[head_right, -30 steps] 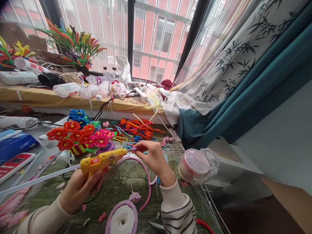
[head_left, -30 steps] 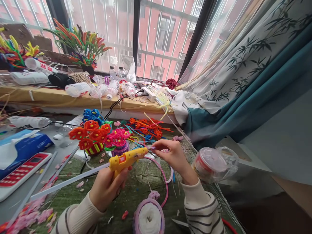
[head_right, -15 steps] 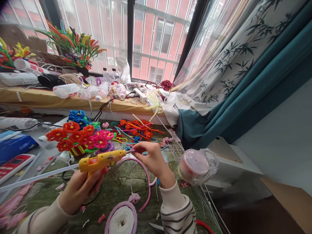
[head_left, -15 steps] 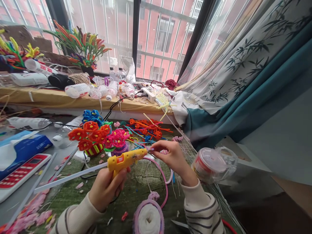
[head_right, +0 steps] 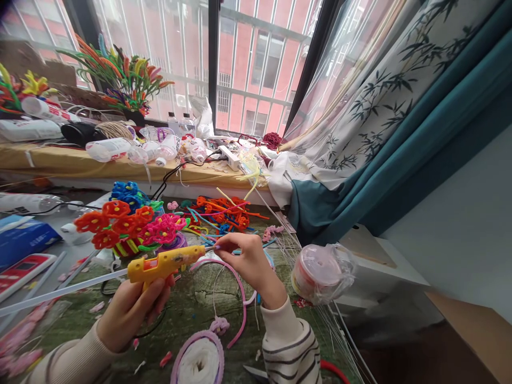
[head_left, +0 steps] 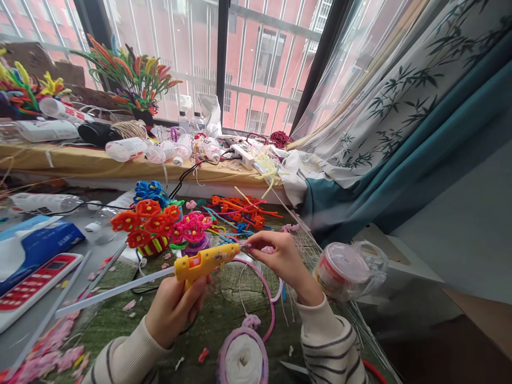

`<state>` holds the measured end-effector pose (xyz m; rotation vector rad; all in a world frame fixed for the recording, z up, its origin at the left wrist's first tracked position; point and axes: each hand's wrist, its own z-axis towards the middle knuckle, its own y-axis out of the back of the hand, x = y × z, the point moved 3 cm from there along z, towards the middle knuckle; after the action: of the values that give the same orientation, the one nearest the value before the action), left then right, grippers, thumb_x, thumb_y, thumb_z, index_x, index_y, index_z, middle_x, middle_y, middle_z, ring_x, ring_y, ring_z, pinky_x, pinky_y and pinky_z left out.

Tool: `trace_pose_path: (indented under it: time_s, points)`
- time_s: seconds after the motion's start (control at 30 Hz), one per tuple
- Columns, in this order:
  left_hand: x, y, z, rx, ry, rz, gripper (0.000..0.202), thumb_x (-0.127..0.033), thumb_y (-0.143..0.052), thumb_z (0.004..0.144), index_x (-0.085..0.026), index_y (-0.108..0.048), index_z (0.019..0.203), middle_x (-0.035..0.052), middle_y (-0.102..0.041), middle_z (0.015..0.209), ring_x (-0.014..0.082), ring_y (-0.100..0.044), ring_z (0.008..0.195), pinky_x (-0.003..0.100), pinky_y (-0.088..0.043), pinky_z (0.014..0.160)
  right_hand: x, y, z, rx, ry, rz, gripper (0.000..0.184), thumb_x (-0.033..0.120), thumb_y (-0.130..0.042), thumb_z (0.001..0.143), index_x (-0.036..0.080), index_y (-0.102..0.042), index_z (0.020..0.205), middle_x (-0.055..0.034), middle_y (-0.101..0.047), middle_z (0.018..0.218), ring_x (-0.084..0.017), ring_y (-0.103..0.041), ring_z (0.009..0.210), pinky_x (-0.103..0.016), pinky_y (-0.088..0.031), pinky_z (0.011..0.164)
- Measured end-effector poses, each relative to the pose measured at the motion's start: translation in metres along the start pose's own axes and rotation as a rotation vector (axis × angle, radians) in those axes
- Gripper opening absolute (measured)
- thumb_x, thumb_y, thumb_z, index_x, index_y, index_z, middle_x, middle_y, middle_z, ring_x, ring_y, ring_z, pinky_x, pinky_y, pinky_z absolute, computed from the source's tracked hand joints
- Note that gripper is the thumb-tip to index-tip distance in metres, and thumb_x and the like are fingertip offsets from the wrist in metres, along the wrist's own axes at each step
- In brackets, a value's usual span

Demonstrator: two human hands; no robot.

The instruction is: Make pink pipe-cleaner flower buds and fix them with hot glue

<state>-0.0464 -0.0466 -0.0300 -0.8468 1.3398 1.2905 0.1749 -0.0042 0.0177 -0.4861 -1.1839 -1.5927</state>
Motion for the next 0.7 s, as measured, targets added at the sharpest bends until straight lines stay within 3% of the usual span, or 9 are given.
trace_pose_path:
  time_s: [0.17, 0.37, 0.7]
  points:
    - [0.007, 0.002, 0.003, 0.014, -0.013, 0.007, 0.041, -0.057, -0.042, 0.091, -0.020, -0.056, 0.078, -0.0036, -0.047, 0.046, 0.0100, -0.038, 0.034, 0.025, -0.029, 0.036, -0.001, 0.000, 0.000, -0.001, 0.003, -0.001, 0.007, 0.021, -0.071, 0.081, 0.016, -0.074, 0.085, -0.0051, -0.076, 0.080, -0.017, -0.069, 0.071, -0.024, -0.053, 0.068]
    - [0.025, 0.004, 0.009, 0.073, -0.141, -0.041, 0.041, -0.055, -0.043, 0.093, -0.019, -0.058, 0.080, -0.0051, -0.049, 0.042, 0.0081, -0.036, 0.029, 0.021, -0.027, 0.029, -0.002, 0.000, 0.000, -0.030, 0.019, -0.008, 0.006, 0.020, -0.072, 0.080, 0.017, -0.074, 0.083, -0.0046, -0.075, 0.078, -0.017, -0.069, 0.069, -0.024, -0.054, 0.066]
    - [0.027, 0.005, 0.009, 0.077, -0.240, -0.055, 0.033, -0.044, -0.043, 0.097, -0.018, -0.058, 0.082, -0.0063, -0.050, 0.043, 0.0062, -0.037, 0.029, 0.017, -0.030, 0.028, 0.000, 0.002, -0.001, -0.031, 0.026, 0.000, 0.006, 0.023, -0.072, 0.080, 0.018, -0.075, 0.084, -0.0046, -0.076, 0.080, -0.018, -0.069, 0.070, -0.026, -0.054, 0.067]
